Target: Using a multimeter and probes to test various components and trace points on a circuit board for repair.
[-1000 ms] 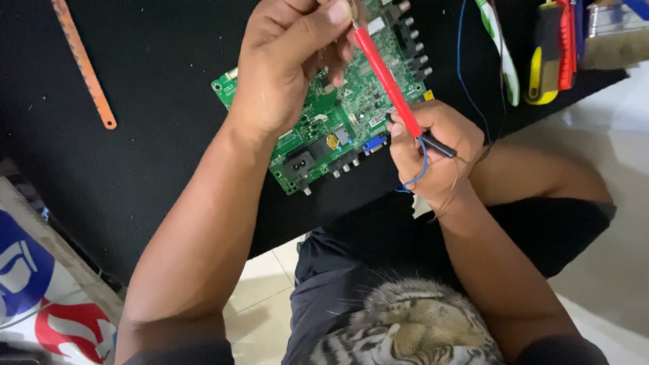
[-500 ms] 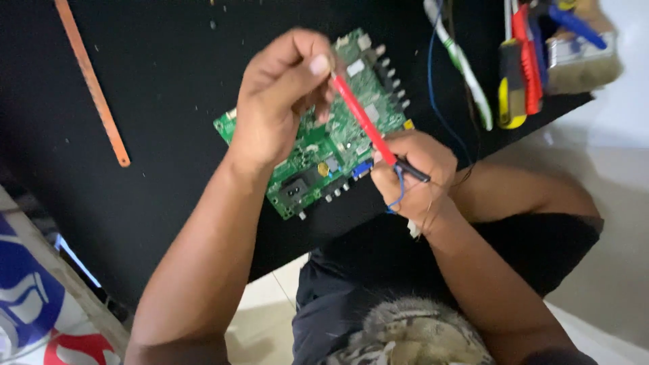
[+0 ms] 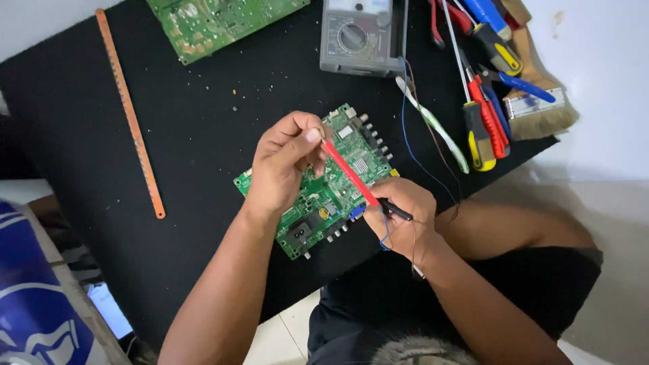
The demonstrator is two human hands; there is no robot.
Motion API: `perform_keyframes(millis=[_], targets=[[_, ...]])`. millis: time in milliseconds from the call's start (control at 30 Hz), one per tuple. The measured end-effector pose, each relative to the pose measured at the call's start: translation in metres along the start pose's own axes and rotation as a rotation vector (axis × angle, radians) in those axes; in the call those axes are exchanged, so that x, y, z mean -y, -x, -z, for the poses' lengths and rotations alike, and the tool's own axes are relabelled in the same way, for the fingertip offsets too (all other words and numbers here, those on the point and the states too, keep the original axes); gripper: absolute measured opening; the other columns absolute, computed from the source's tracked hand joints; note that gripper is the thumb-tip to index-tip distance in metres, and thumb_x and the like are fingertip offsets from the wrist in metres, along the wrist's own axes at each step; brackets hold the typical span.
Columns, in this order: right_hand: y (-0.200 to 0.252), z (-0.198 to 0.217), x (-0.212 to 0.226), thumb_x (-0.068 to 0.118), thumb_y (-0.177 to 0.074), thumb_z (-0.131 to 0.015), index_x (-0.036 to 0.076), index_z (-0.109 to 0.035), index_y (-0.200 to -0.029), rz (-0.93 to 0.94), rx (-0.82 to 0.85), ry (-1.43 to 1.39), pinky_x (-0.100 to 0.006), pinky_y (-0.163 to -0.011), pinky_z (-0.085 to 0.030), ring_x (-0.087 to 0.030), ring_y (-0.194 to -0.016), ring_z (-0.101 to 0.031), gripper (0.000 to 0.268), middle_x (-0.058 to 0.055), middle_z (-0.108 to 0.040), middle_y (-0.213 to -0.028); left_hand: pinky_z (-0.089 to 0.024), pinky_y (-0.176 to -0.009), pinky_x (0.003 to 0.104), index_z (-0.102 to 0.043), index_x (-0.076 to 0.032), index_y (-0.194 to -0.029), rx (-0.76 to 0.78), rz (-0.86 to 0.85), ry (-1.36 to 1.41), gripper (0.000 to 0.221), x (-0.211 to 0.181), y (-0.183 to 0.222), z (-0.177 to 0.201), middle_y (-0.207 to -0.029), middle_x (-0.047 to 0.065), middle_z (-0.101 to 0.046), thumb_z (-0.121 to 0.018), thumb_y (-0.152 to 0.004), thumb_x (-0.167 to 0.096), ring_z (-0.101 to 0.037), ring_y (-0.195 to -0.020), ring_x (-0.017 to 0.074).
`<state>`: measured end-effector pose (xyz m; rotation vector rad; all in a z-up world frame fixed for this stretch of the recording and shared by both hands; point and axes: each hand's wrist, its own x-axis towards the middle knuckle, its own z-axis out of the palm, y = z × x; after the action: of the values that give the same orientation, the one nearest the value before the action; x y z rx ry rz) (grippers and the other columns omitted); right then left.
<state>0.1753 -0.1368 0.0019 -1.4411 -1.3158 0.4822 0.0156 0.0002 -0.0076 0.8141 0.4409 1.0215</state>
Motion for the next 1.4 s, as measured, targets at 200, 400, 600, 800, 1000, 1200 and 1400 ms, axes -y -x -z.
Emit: perform_keyframes(millis=[200, 400, 600, 800, 1000, 1200, 1400], targets=[[0.002, 0.000, 0.000, -0.003, -0.076, -0.077, -0.003, -0.071, -0.090, 0.000, -0.004, 0.019, -0.032, -0.057, -0.059, -0.025, -0.062, -0.065, 0.015, -0.017, -0.065, -0.077, -0.056, -0.053, 0.026, -0.062, 0.000, -0.099, 0.016, 0.001, 0.003, 0.012, 0.002, 0.000, 0.002, -0.088, 0.018, -0.065, -0.063, -0.098, -0.012, -0.062, -0.073, 0.0163], [-0.001, -0.001, -0.001, -0.002, -0.077, -0.078, -0.003, -0.071, -0.087, 0.033, -0.006, 0.012, -0.033, -0.055, -0.058, -0.028, -0.061, -0.066, 0.012, -0.018, -0.065, -0.075, -0.056, -0.053, 0.025, -0.062, -0.001, -0.100, 0.015, 0.009, 0.011, 0.012, 0.002, 0.000, 0.002, -0.089, 0.018, -0.066, -0.063, -0.098, -0.012, -0.062, -0.074, 0.0154], [-0.002, 0.000, -0.003, -0.002, -0.077, -0.076, -0.001, -0.072, -0.084, 0.089, 0.007, 0.044, -0.031, -0.058, -0.057, -0.025, -0.059, -0.064, 0.008, -0.015, -0.064, -0.073, -0.056, -0.053, 0.025, -0.062, -0.001, -0.099, 0.013, 0.003, 0.011, 0.011, 0.002, 0.001, 0.002, -0.088, 0.018, -0.066, -0.063, -0.098, -0.012, -0.061, -0.073, 0.0154], [-0.009, 0.003, -0.004, -0.006, -0.075, -0.078, -0.002, -0.071, -0.081, 0.114, 0.075, -0.036, -0.034, -0.054, -0.055, -0.026, -0.055, -0.058, 0.010, -0.016, -0.061, -0.068, -0.054, -0.051, 0.025, -0.061, -0.003, -0.098, 0.002, 0.007, -0.026, 0.014, -0.002, 0.001, -0.002, -0.086, 0.014, -0.063, -0.064, -0.097, -0.016, -0.060, -0.073, 0.0146], [0.008, 0.009, -0.008, -0.010, -0.081, -0.066, -0.005, -0.065, -0.094, 0.109, 0.145, 0.101, -0.028, -0.059, -0.039, -0.017, -0.061, -0.046, 0.014, -0.013, -0.067, -0.089, -0.047, -0.061, 0.022, -0.062, -0.006, -0.103, 0.100, 0.056, -0.026, 0.009, -0.015, 0.008, -0.001, -0.094, 0.006, -0.065, -0.058, -0.104, -0.013, -0.055, -0.073, 0.0095], [0.011, 0.009, -0.017, -0.019, -0.083, -0.067, -0.008, -0.065, -0.101, 0.007, 0.126, 0.011, -0.022, -0.059, -0.036, -0.010, -0.062, -0.041, 0.021, -0.010, -0.064, -0.091, -0.047, -0.063, 0.023, -0.062, -0.008, -0.106, 0.165, -0.023, -0.069, 0.009, -0.016, 0.007, 0.000, -0.094, 0.005, -0.064, -0.056, -0.107, -0.014, -0.055, -0.076, 0.0085], [0.011, 0.009, -0.018, -0.017, -0.083, -0.066, -0.008, -0.065, -0.099, -0.017, 0.131, 0.080, -0.022, -0.056, -0.035, -0.010, -0.059, -0.040, 0.019, -0.010, -0.065, -0.089, -0.049, -0.064, 0.023, -0.062, -0.008, -0.107, 0.167, -0.031, -0.069, 0.009, -0.016, 0.007, 0.001, -0.096, 0.006, -0.064, -0.056, -0.107, -0.014, -0.057, -0.078, 0.0085]])
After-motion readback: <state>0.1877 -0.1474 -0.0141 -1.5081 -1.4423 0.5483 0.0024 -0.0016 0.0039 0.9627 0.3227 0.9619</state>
